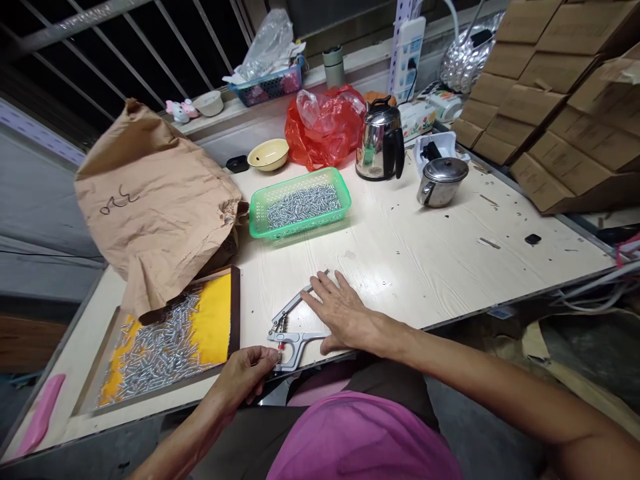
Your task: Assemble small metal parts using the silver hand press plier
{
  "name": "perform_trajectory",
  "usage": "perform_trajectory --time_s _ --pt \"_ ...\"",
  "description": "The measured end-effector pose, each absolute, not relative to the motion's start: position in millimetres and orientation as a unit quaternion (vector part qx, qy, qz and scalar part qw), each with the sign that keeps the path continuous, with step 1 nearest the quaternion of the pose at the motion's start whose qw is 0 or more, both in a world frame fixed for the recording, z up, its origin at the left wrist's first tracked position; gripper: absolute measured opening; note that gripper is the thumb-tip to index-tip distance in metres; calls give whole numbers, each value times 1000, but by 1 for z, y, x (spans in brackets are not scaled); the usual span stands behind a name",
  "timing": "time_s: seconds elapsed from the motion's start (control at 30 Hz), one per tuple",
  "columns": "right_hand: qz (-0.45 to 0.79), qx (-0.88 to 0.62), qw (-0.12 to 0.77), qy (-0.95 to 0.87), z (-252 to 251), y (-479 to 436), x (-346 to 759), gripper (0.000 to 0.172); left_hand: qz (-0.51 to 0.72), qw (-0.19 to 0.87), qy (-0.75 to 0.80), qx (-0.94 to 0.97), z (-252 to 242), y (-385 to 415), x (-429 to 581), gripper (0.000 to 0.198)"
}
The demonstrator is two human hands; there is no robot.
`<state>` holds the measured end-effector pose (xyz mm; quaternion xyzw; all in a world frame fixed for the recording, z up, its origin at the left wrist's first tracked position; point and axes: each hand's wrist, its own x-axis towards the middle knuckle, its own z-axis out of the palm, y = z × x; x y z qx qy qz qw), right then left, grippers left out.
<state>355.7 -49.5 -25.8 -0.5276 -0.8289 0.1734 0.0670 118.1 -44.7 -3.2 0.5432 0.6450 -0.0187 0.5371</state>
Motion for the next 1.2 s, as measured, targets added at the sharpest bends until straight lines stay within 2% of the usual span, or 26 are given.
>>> perform_trajectory --time_s 0.2,0.33,0.47,0.67,0.87,0.97,1.1,1.2 --pt "168 -523 76 -832 -23 -46 356 111 -22 536 640 550 -6 -44 116 37" --pt "156 -526 113 -828 -23 -44 355 104 -17 536 643 546 -7 -44 115 39" --pt "149 -543 111 -819 -22 -47 353 96 -13 537 650 537 -9 -44 115 43" --pt "144 -556 82 -815 -11 -50 349 77 -16 534 658 531 -15 -43 113 50" --pt "154 -556 92 -811 -4 -59 349 49 -20 517 659 546 -15 -47 111 49" --pt "160 -556 98 -810 -4 -63 349 40 28 428 625 653 -8 -56 112 40" --pt "139 -556 110 -812 -13 -67 349 41 119 245 497 824 1 -66 125 23" --pt "131 -554 127 -812 -21 -68 347 47 129 153 404 893 -3 -61 144 28"
